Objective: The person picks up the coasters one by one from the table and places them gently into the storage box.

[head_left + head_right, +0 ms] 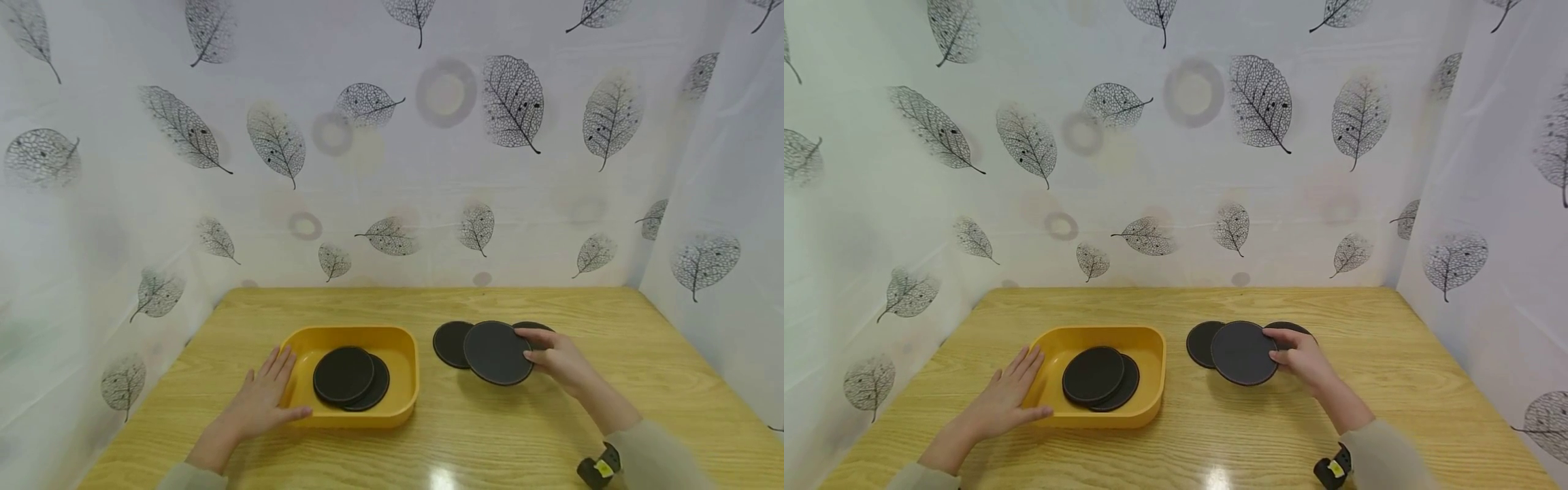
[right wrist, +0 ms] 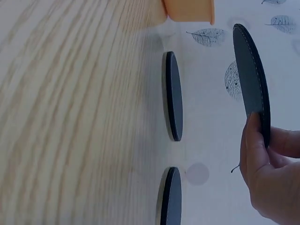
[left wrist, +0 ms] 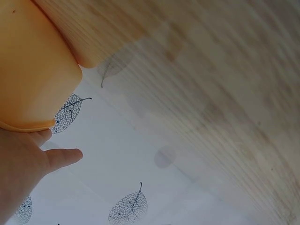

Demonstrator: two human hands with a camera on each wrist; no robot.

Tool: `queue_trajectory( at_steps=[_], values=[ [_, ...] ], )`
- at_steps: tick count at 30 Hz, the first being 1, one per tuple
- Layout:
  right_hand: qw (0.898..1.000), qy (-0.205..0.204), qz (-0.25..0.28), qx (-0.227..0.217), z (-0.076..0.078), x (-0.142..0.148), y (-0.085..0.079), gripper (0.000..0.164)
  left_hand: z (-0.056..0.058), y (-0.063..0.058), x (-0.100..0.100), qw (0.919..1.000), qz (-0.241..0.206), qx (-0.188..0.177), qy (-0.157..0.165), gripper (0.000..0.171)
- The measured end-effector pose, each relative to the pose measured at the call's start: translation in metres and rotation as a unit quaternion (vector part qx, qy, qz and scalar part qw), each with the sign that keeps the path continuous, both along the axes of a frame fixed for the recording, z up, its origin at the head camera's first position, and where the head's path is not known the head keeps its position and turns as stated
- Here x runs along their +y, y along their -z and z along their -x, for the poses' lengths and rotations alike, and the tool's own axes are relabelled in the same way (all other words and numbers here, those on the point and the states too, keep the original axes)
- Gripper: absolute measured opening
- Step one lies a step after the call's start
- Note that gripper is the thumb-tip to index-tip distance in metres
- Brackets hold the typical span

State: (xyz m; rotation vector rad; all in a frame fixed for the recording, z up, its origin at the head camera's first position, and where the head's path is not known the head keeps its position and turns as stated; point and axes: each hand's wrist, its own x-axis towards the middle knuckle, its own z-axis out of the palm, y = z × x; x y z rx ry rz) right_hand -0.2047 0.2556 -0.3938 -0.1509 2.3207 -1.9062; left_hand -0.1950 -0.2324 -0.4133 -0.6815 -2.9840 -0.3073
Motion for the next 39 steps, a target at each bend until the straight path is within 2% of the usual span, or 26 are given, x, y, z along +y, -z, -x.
queue_trajectory(
  at_steps=[11, 22, 31, 39],
  values=[
    [0.997, -0.028, 0.075, -0.008, 0.007, -0.050, -0.011, 0.049, -0.001, -0.002, 0.001, 1.0000, -0.007, 0.001, 0.001, 0.095],
    [0.988, -0.073, 0.133, -0.014, 0.011, -0.111, -0.009, 0.049, -0.001, -0.001, 0.001, 1.0000, -0.005, 0.008, 0.002, 0.095],
    [0.983, -0.077, 0.160, -0.036, 0.013, -0.159, -0.004, 0.044, -0.001, 0.000, 0.000, 1.0000, -0.004, 0.009, 0.001, 0.095],
    [0.979, -0.077, 0.186, -0.044, 0.012, -0.186, -0.003, 0.044, -0.001, 0.000, 0.001, 0.9999, -0.003, 0.011, 0.001, 0.095]
  ],
)
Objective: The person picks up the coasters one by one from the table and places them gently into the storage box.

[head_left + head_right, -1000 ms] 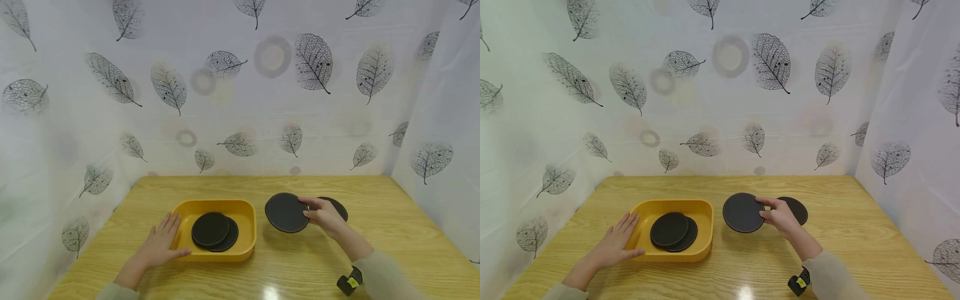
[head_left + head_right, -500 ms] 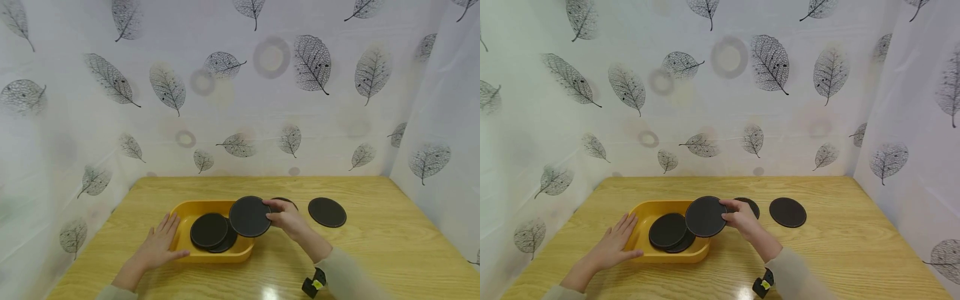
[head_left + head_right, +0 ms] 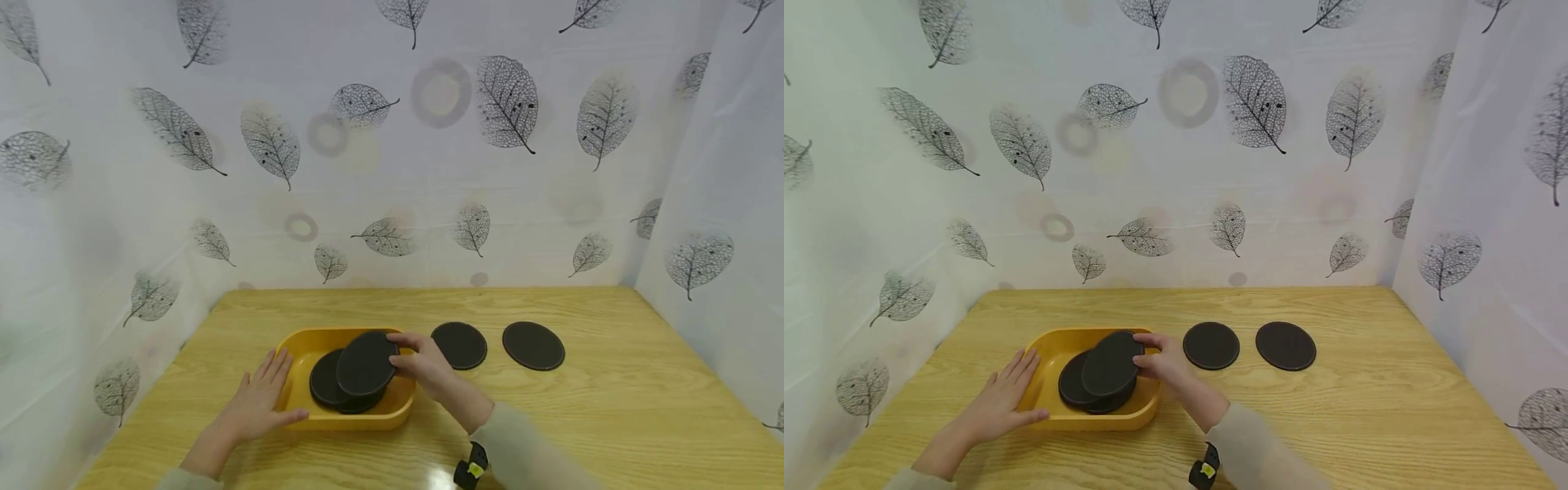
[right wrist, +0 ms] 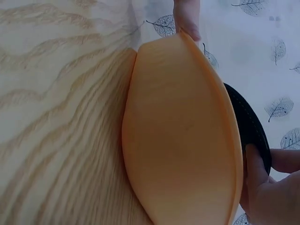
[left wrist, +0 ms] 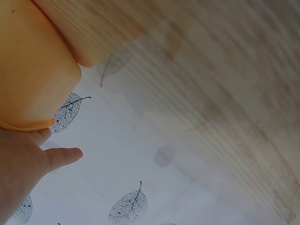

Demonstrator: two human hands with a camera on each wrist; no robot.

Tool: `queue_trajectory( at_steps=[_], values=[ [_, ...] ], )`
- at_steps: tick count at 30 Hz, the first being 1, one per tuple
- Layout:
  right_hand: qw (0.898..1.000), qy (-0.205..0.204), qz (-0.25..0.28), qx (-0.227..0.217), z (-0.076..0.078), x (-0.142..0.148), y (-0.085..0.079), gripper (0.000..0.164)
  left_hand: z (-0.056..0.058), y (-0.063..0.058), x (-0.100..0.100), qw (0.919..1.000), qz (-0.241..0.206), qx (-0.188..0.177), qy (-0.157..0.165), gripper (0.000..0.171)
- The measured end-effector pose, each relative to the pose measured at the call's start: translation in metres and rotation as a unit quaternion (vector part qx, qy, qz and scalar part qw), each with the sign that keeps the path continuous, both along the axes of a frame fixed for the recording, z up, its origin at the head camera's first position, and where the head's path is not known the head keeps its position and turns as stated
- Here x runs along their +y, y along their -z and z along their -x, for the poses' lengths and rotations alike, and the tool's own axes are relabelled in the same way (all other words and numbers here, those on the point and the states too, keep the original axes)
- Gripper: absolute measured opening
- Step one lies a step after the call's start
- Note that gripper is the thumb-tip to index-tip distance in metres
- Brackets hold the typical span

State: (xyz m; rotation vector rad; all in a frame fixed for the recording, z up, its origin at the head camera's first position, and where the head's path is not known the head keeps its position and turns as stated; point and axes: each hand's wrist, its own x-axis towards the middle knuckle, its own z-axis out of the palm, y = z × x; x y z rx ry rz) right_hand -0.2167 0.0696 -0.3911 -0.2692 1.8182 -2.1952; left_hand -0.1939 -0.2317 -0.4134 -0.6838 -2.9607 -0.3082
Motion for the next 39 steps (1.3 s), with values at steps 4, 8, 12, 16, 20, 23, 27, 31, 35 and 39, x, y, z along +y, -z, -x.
queue_trajectory(
  at_steps=[4, 8, 12, 16, 20, 23, 27, 31, 35, 39],
  values=[
    [1.000, -0.001, -0.013, 0.000, 0.000, -0.009, 0.001, 0.045, 0.000, 0.001, 0.000, 1.0000, 0.001, 0.002, 0.000, 0.095],
    [1.000, -0.005, -0.020, 0.005, -0.001, -0.014, 0.001, 0.045, 0.000, 0.000, 0.000, 1.0000, 0.002, 0.003, 0.001, 0.095],
    [1.000, -0.010, -0.005, -0.001, -0.002, -0.018, 0.000, 0.045, 0.000, -0.002, 0.000, 1.0000, 0.002, 0.000, 0.002, 0.094],
    [1.000, -0.012, 0.014, -0.010, -0.002, -0.021, 0.001, 0.042, 0.001, -0.002, 0.000, 1.0000, 0.003, -0.003, 0.001, 0.094],
    [1.000, -0.013, 0.011, -0.010, -0.004, -0.020, 0.001, 0.042, 0.001, -0.002, -0.001, 1.0000, 0.002, -0.005, 0.002, 0.094],
    [1.000, -0.022, 0.004, -0.001, -0.005, -0.017, 0.000, 0.042, 0.000, -0.001, -0.001, 1.0000, 0.000, -0.005, 0.003, 0.094],
    [0.998, -0.041, -0.024, 0.028, -0.007, -0.012, -0.003, 0.042, 0.000, -0.001, -0.001, 1.0000, -0.001, -0.003, 0.001, 0.095],
    [0.993, -0.042, -0.078, 0.072, -0.008, -0.005, -0.008, 0.041, 0.000, -0.001, -0.001, 1.0000, -0.002, -0.003, 0.002, 0.094],
    [0.987, -0.033, -0.117, 0.101, -0.006, 0.005, -0.011, 0.040, 0.000, 0.000, -0.001, 1.0000, -0.001, -0.001, 0.004, 0.094],
    [0.983, -0.012, -0.145, 0.113, 0.000, 0.020, -0.009, 0.041, 0.001, 0.000, 0.000, 1.0000, 0.001, 0.004, 0.003, 0.094]
  ],
)
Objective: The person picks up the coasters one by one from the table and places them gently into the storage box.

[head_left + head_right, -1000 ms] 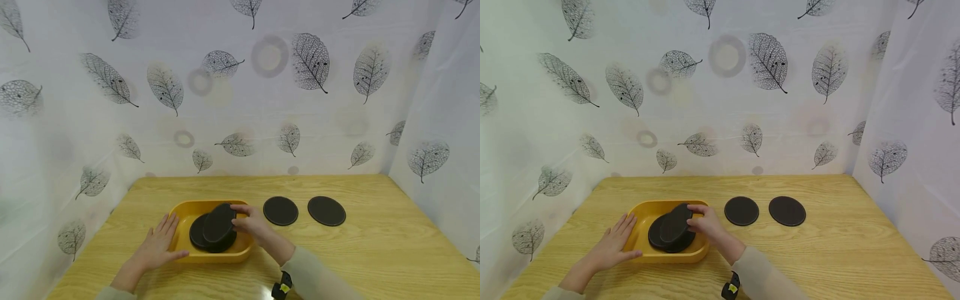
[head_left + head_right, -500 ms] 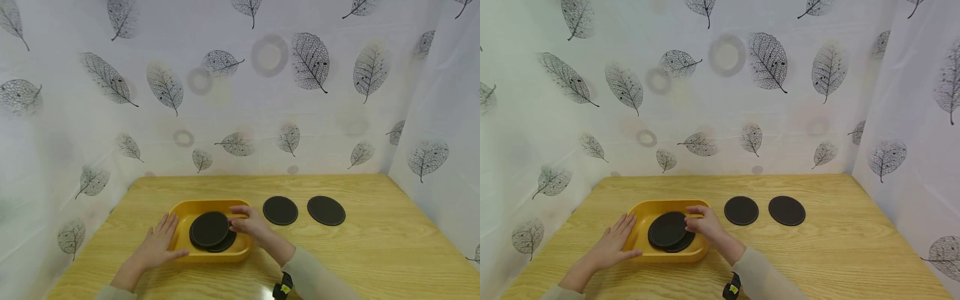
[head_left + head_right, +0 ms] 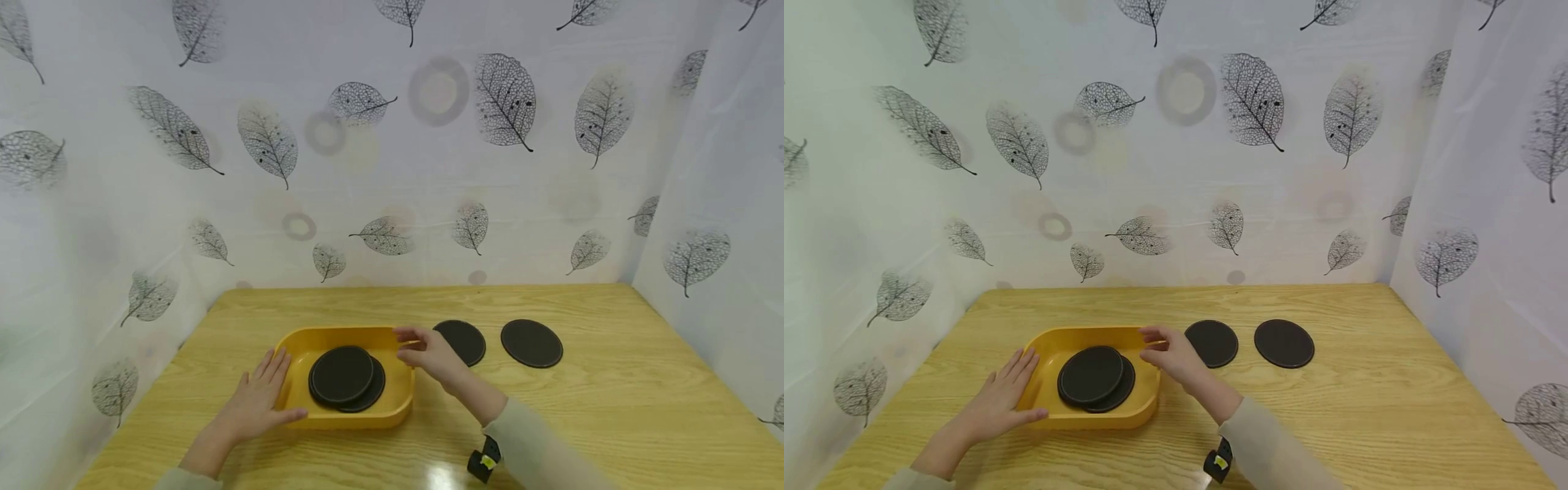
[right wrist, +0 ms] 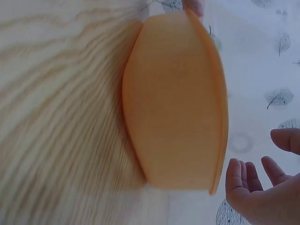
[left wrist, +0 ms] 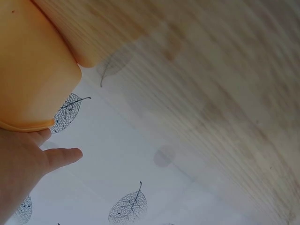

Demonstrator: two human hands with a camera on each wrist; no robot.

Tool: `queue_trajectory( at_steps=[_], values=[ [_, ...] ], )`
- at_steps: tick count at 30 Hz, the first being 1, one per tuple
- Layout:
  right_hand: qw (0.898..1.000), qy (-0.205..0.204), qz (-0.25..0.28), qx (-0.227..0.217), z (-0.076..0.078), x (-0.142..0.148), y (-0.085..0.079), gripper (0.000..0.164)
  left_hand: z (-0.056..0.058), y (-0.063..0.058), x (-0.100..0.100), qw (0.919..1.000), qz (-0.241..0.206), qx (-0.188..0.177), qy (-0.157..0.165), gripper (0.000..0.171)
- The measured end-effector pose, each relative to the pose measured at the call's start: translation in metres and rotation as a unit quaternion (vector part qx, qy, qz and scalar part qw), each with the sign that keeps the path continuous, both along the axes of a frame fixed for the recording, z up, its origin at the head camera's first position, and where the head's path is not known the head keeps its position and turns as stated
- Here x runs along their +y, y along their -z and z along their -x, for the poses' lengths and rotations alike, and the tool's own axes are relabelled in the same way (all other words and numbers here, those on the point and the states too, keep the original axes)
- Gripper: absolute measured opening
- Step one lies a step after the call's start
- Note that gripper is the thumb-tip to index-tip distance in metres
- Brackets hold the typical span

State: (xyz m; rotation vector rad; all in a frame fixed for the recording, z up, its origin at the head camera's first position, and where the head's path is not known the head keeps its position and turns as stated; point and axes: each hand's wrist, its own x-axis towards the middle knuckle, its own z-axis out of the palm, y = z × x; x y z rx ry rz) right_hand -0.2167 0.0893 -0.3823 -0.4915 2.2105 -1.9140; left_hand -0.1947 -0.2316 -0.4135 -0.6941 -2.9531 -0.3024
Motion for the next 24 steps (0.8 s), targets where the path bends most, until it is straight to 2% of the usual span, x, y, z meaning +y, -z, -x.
queue_trajectory(
  at_steps=[6, 11, 16, 24],
  values=[
    [0.997, 0.061, -0.050, 0.009, 0.013, 0.025, 0.007, 0.040, 0.000, 0.001, -0.001, 1.0000, -0.001, 0.004, 0.000, 0.094],
    [0.993, 0.100, -0.068, 0.013, 0.022, 0.044, 0.009, 0.040, 0.000, 0.000, -0.001, 1.0000, 0.000, 0.003, 0.000, 0.094],
    [0.989, 0.117, -0.090, 0.011, 0.029, 0.062, 0.011, 0.041, -0.001, -0.002, 0.000, 1.0000, 0.001, -0.002, -0.001, 0.093],
    [0.986, 0.121, -0.112, 0.005, 0.032, 0.079, 0.009, 0.043, -0.002, -0.002, 0.001, 1.0000, 0.000, -0.002, 0.001, 0.093]
  ],
)
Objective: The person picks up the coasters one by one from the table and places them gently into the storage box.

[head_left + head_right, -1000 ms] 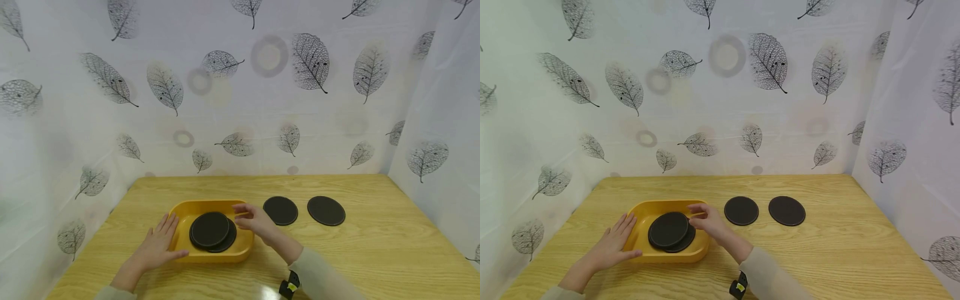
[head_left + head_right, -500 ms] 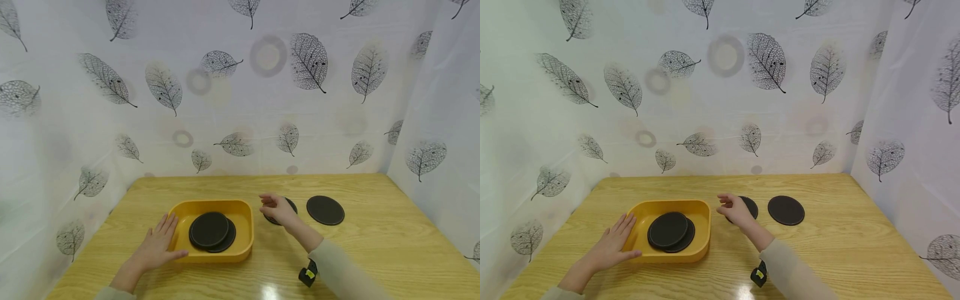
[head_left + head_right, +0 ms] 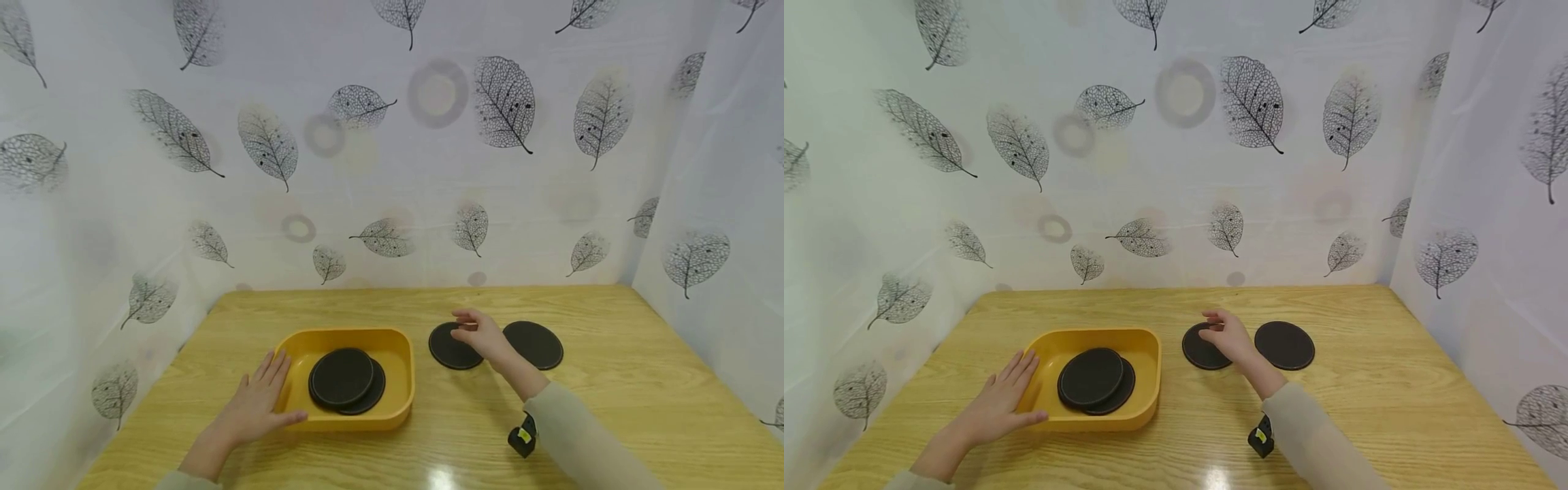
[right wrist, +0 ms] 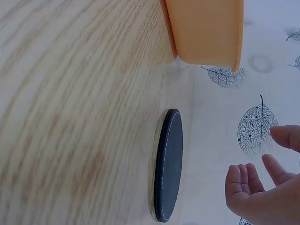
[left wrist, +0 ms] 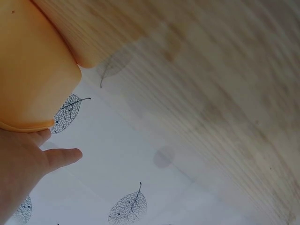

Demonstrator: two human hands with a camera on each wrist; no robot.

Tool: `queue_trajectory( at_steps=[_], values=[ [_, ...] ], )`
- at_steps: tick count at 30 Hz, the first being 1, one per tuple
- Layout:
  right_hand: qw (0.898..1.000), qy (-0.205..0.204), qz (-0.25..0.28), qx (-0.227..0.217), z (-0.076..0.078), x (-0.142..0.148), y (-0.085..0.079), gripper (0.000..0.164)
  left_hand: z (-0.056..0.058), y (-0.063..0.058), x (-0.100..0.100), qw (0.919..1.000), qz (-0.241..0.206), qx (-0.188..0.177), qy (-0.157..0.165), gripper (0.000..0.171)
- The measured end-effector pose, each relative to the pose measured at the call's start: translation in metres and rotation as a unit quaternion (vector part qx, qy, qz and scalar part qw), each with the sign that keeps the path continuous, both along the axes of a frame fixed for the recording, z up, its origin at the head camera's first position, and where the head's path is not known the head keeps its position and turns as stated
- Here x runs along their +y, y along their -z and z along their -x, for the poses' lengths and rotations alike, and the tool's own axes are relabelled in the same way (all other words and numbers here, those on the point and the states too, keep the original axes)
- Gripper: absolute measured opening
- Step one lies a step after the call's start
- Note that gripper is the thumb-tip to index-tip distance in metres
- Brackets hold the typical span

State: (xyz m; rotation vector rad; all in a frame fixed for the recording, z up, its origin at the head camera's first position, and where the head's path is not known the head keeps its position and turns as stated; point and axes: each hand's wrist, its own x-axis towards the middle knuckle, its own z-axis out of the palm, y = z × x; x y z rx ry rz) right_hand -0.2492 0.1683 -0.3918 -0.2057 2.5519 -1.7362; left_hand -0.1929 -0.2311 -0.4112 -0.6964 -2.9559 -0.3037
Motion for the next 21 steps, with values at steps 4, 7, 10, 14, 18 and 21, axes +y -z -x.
queue_trajectory(
  at_steps=[4, 7, 10, 14, 18, 21],
  values=[
    [1.000, 0.006, -0.013, 0.005, 0.002, 0.001, 0.001, 0.042, 0.000, 0.002, -0.001, 1.0000, 0.001, 0.002, 0.000, 0.094],
    [1.000, 0.011, -0.022, 0.008, 0.004, 0.002, 0.001, 0.042, 0.000, 0.002, -0.001, 1.0000, -0.001, 0.000, -0.001, 0.094],
    [0.999, 0.014, -0.034, 0.009, 0.007, 0.003, 0.003, 0.043, 0.000, 0.002, -0.001, 1.0000, -0.004, -0.003, 0.000, 0.094],
    [0.999, 0.015, -0.049, 0.005, 0.012, 0.005, 0.006, 0.044, 0.001, 0.002, -0.001, 1.0000, -0.006, -0.003, 0.001, 0.094],
    [0.997, 0.011, -0.078, 0.012, 0.018, 0.007, 0.010, 0.046, 0.001, 0.002, -0.001, 1.0000, -0.004, 0.000, 0.001, 0.094],
    [0.993, 0.005, -0.110, 0.027, 0.022, 0.009, 0.013, 0.047, 0.001, 0.003, -0.001, 1.0000, 0.000, -0.002, -0.001, 0.094]
  ],
)
